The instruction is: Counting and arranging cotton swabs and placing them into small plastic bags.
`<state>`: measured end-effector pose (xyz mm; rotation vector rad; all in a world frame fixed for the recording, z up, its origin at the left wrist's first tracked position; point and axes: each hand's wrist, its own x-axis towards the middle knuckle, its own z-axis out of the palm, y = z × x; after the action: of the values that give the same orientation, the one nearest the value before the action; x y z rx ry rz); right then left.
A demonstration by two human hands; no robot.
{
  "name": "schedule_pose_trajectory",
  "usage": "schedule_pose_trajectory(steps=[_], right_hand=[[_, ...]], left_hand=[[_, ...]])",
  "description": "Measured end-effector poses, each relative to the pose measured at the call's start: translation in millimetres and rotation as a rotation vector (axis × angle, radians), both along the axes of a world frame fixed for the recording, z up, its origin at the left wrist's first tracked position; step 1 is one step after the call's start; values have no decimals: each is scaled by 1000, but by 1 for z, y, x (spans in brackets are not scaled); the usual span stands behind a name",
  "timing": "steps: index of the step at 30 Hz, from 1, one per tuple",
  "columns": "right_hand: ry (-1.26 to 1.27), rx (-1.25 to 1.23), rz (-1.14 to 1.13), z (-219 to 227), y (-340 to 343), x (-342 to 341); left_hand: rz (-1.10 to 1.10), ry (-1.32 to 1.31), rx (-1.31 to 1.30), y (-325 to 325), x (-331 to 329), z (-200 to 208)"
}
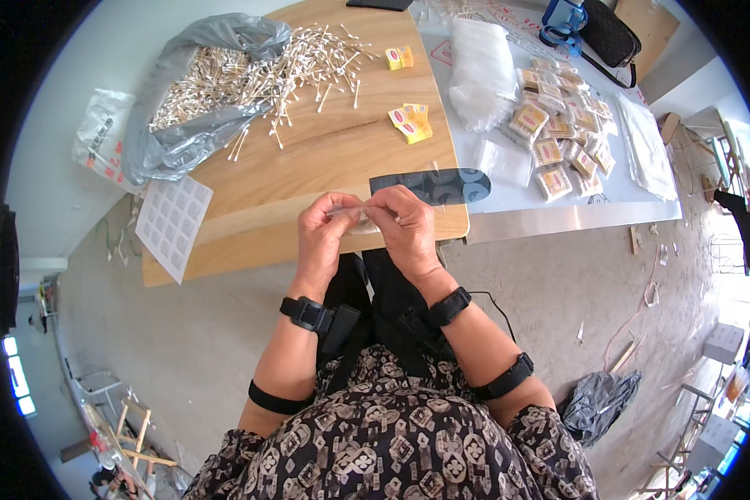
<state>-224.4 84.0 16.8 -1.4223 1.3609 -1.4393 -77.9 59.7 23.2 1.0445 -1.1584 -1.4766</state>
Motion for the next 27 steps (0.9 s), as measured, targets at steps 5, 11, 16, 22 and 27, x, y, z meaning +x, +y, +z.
schedule_pose_trajectory(steps=[5,11,16,22,27], right_hand=[[-291,139,159,-3,1,-7],[-283,139,166,-3,-1,-5],[-165,26,82,13,-4,-3],[-234,90,6,10,7,-12],[-530,872,-1,3,33,-14]], left_hand=[[-37,80,-1,4,5,2],[-86,26,-82,0,3,1],[-20,-59,-191,-9,10,-3],[1,-264,-380,-8,28,4],[45,-183,-146,30,33,-21]])
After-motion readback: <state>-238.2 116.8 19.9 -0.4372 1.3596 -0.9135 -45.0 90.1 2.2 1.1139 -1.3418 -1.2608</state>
